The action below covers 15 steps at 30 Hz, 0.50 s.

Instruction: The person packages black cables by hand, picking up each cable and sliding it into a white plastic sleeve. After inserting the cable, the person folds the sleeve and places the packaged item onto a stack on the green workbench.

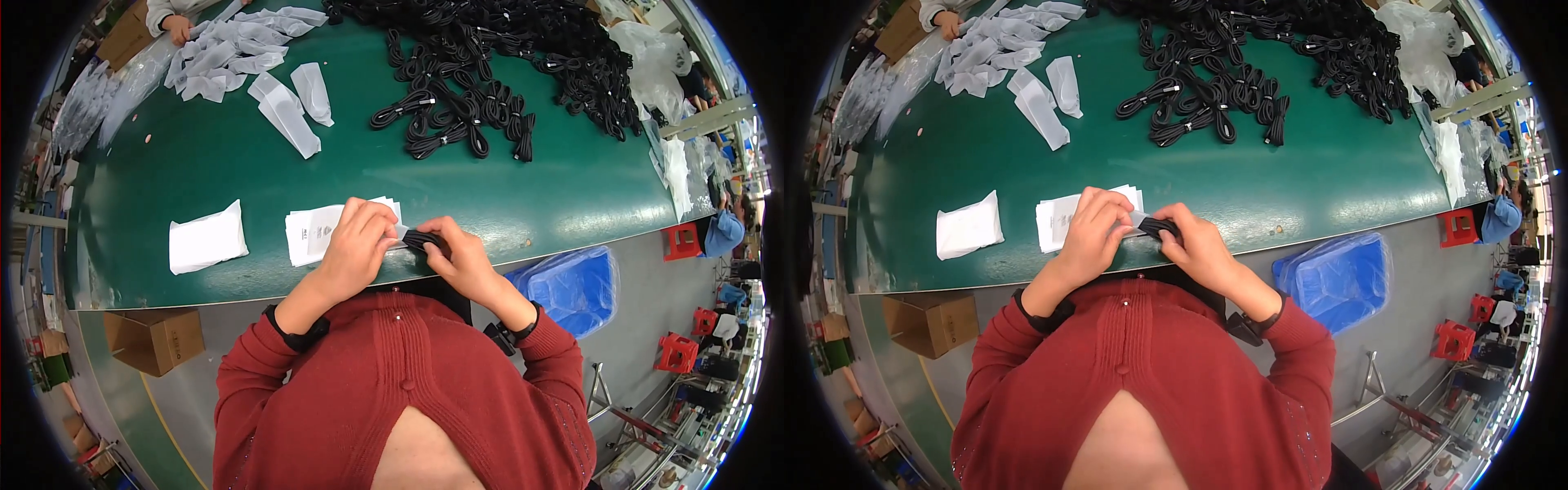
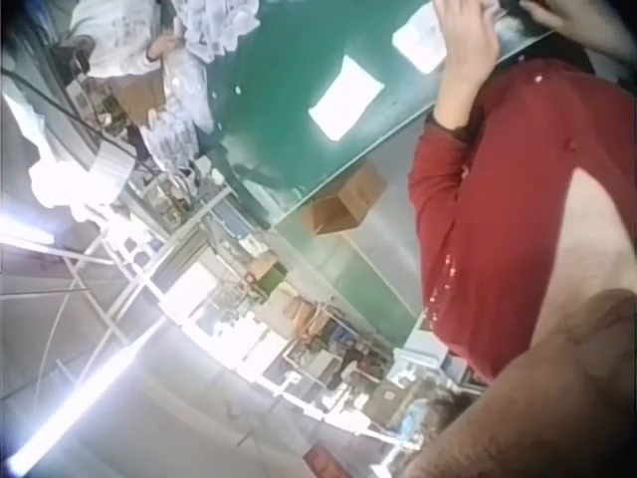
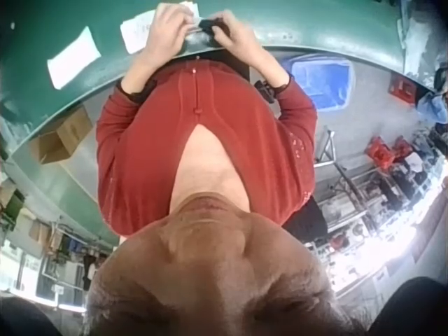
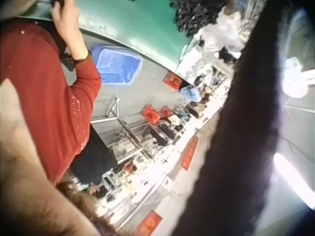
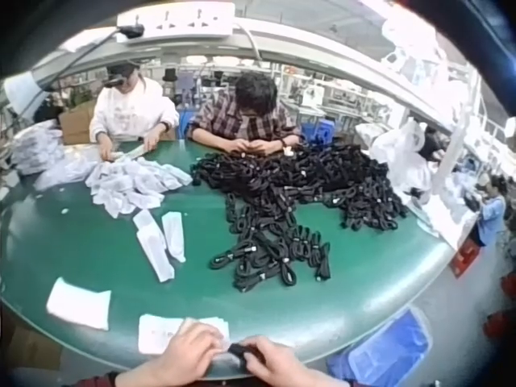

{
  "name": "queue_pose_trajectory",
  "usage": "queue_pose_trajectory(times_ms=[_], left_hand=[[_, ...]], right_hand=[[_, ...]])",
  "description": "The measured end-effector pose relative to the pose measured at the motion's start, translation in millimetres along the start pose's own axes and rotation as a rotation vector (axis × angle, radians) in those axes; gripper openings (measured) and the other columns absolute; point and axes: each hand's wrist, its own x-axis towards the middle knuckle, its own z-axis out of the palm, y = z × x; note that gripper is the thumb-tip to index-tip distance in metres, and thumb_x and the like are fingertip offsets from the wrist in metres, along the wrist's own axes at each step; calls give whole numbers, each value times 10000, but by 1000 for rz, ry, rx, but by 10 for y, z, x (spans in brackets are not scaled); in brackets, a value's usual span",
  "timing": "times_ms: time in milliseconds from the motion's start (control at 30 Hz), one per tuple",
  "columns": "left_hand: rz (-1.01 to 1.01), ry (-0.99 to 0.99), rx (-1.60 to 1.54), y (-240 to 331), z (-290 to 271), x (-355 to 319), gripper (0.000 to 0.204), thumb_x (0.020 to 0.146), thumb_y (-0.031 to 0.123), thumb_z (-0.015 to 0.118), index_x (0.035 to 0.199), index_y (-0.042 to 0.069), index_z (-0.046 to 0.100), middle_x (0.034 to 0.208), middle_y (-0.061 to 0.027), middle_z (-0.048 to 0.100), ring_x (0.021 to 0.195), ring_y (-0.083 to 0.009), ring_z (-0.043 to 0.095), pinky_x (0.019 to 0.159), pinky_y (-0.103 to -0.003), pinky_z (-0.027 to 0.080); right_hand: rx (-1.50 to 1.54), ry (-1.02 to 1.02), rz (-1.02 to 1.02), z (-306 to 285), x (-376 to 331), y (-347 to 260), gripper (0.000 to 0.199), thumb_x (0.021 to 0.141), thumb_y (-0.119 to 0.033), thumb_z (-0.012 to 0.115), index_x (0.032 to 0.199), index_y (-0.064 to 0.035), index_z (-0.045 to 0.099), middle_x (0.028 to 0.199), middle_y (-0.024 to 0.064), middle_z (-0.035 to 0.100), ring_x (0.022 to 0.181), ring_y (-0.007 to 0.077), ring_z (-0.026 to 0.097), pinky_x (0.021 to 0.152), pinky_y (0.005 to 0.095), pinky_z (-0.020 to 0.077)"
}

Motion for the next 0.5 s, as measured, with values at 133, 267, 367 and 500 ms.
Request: queue_pose_trajectory(times_ms=[133, 267, 367, 500], left_hand=[[-40, 42, -4, -9, -103, 85, 116, 798, 4, 656, 848, 29, 555, 990, -104, 596, 908, -285, 545, 813, -356, 450], [-296, 122, -453, -179, -339, 116, 90, 879, 68, 644, 898, 12, 577, 1018, -59, 608, 900, -172, 560, 817, -286, 442], [-421, 281, -744, -349, -732, 253, 133, 954, 126, 602, 1016, 9, 614, 1044, -22, 607, 909, -100, 544, 786, -237, 440], [-222, 699, -266, -549, -991, 603, 143, 934, 114, 624, 1042, 20, 628, 1000, -22, 611, 856, -98, 554, 757, -246, 452]], right_hand=[[-16, 70, -268, 106, 243, -80, 369, 822, 12, 663, 1181, -41, 599, 1020, 152, 605, 841, 272, 611, 724, 345, 521], [-4, 146, -321, 10, 488, -199, 374, 845, 2, 650, 1211, -49, 595, 1007, 173, 610, 862, 299, 628, 746, 370, 525], [-259, 297, -133, -122, 842, 87, 347, 898, -95, 629, 1243, -85, 591, 976, 204, 606, 837, 370, 624, 743, 424, 530], [-475, 145, 156, -197, 1114, 383, 273, 913, -173, 616, 1175, -97, 601, 957, 208, 600, 804, 387, 626, 713, 437, 529]])
